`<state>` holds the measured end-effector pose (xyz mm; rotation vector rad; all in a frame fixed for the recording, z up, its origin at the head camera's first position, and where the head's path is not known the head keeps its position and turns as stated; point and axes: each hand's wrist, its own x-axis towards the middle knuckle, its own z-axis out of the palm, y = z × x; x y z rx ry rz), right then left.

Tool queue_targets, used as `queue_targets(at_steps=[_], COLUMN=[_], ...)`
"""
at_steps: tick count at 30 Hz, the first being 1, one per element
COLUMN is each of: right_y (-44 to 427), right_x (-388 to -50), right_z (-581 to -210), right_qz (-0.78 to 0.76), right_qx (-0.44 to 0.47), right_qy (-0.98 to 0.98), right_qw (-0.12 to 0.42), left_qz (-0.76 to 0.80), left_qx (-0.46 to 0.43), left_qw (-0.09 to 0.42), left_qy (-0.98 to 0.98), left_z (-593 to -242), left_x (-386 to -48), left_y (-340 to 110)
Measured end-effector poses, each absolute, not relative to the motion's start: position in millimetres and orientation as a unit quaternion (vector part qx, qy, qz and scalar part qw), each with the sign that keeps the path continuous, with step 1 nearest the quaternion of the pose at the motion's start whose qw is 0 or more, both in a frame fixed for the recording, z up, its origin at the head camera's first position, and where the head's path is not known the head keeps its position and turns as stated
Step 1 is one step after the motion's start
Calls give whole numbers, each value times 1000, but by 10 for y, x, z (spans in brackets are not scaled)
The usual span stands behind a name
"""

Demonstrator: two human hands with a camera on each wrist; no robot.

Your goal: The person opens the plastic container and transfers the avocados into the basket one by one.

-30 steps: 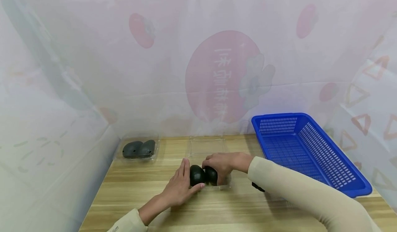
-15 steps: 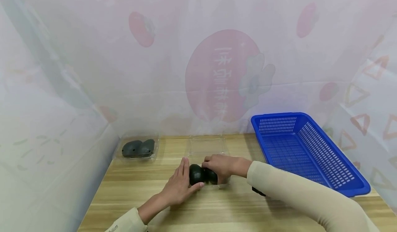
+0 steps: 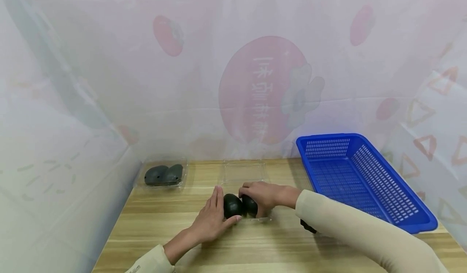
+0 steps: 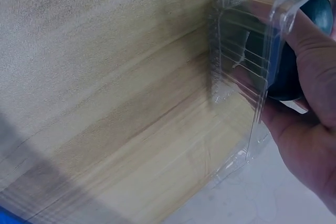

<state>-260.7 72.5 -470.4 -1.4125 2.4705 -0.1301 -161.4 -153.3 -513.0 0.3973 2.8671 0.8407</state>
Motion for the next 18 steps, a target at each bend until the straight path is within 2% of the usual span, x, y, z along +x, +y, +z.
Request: queue_targets(at_steps=[10, 18], right_y=[804, 871], right_x=[-2622, -2647], right_z=[-4611, -4566], right_qz=[-97, -137], right_qx=[-494, -493], right_qy=[852, 851], right_qw=[144, 122], left_qz=[275, 275], left_qx=[124, 121], left_qw=[64, 72], left_qy=[951, 951], left_z=[-5192, -5200], left_x=[-1642, -1641], left_y=[-1531, -1525])
